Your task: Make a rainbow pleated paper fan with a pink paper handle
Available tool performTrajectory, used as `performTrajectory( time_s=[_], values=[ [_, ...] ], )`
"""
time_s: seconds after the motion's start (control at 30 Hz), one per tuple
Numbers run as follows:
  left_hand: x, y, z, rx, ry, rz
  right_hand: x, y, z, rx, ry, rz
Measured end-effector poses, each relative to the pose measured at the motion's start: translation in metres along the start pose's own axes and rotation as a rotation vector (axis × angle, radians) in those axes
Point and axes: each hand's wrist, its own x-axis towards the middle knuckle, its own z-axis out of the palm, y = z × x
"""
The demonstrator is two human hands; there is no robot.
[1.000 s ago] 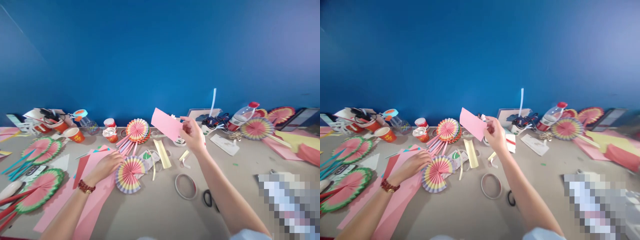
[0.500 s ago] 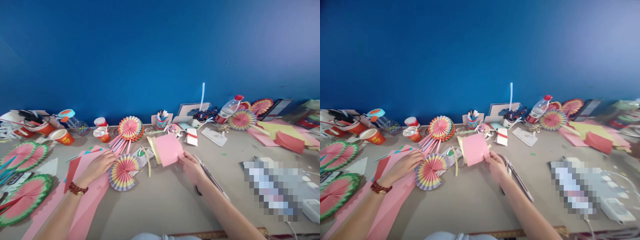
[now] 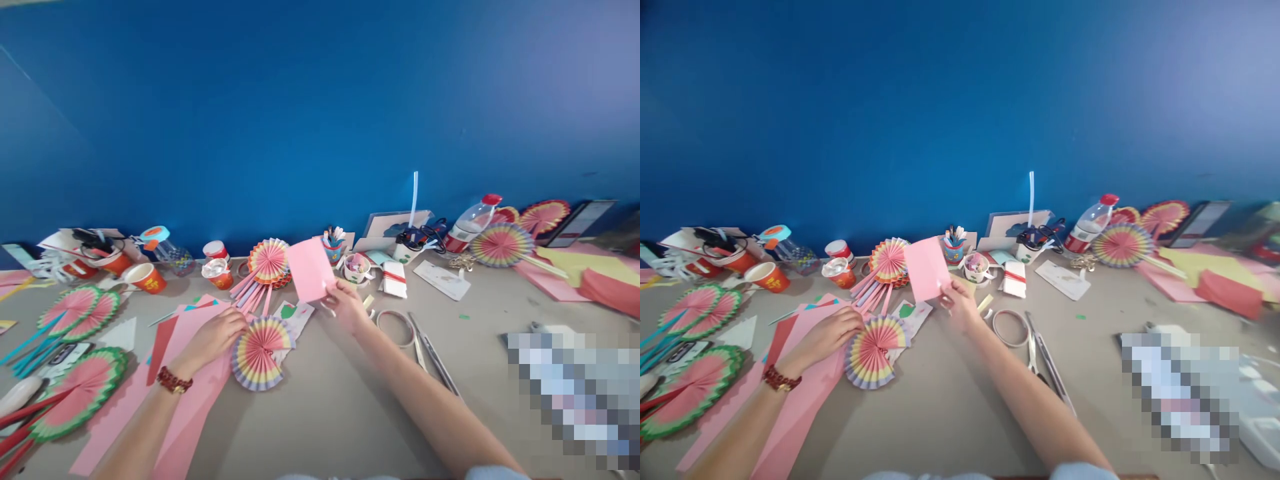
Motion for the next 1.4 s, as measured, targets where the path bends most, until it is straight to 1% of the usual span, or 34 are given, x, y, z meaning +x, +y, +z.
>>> performTrajectory(
  time_s=[0.07, 0.1, 0.17, 0.3, 0.4, 0.43, 0.5, 0.53, 0.6, 0.7, 0.8, 0.83, 0.9, 1.07, 1.17, 1.27, 1.33, 1.4],
  values=[
    [0.0, -0.001, 0.002, -0.012, 0.019, -0.003, 0.008, -0.014, -0.013, -0.039, 0.045, -0.076],
    [0.0, -0.001, 0.003, -0.017, 0.034, 0.0, 0.007, -0.02, -0.017, -0.065, 0.051, -0.098],
    [0.002, -0.003, 0.005, -0.025, 0.059, 0.008, -0.003, -0.027, -0.022, -0.122, 0.04, -0.118],
    [0.006, -0.005, 0.007, -0.042, 0.06, 0.001, -0.045, -0.034, -0.026, -0.264, 0.0, -0.126],
    [0.008, -0.004, 0.009, -0.036, 0.045, -0.022, -0.082, -0.045, -0.036, -0.411, -0.06, -0.125],
    [0.009, -0.004, 0.009, -0.03, 0.037, -0.022, -0.094, -0.051, -0.04, -0.482, -0.095, -0.141],
    [0.008, -0.004, 0.01, -0.021, 0.025, -0.009, -0.115, -0.062, -0.05, -0.814, -0.27, -0.284],
    [0.008, -0.004, 0.009, -0.021, 0.021, -0.002, -0.124, -0.067, -0.055, -0.935, -0.322, -0.341],
    [0.007, -0.004, 0.008, -0.031, 0.017, -0.004, -0.14, -0.073, -0.064, -1.164, -0.365, -0.417],
    [0.008, -0.002, 0.005, -0.055, -0.007, -0.016, -0.156, -0.066, -0.073, -1.458, -0.374, -0.477],
    [0.013, 0.001, 0.004, -0.059, -0.038, -0.011, -0.166, -0.047, -0.077, -1.65, -0.447, -0.533],
    [0.014, 0.002, 0.004, -0.053, -0.043, -0.011, -0.168, -0.041, -0.078, -1.681, -0.472, -0.549],
    [0.017, 0.007, 0.005, -0.029, -0.036, -0.015, -0.171, -0.034, -0.079, -1.713, -0.481, -0.556],
    [0.017, 0.033, 0.013, 0.066, 0.115, -0.034, -0.172, -0.031, -0.079, -1.684, -0.448, -0.583],
    [0.018, 0.049, 0.02, 0.105, 0.126, -0.032, -0.17, -0.03, -0.076, -1.647, -0.442, -0.61],
    [0.018, 0.056, 0.025, 0.103, 0.147, -0.06, -0.17, -0.028, -0.073, -1.656, -0.419, -0.605],
    [0.014, 0.059, 0.027, 0.078, 0.173, -0.103, -0.173, -0.028, -0.072, -1.659, -0.41, -0.597],
    [0.006, 0.066, 0.031, 0.044, 0.173, -0.135, -0.177, -0.028, -0.073, -1.653, -0.4, -0.588]
  ],
)
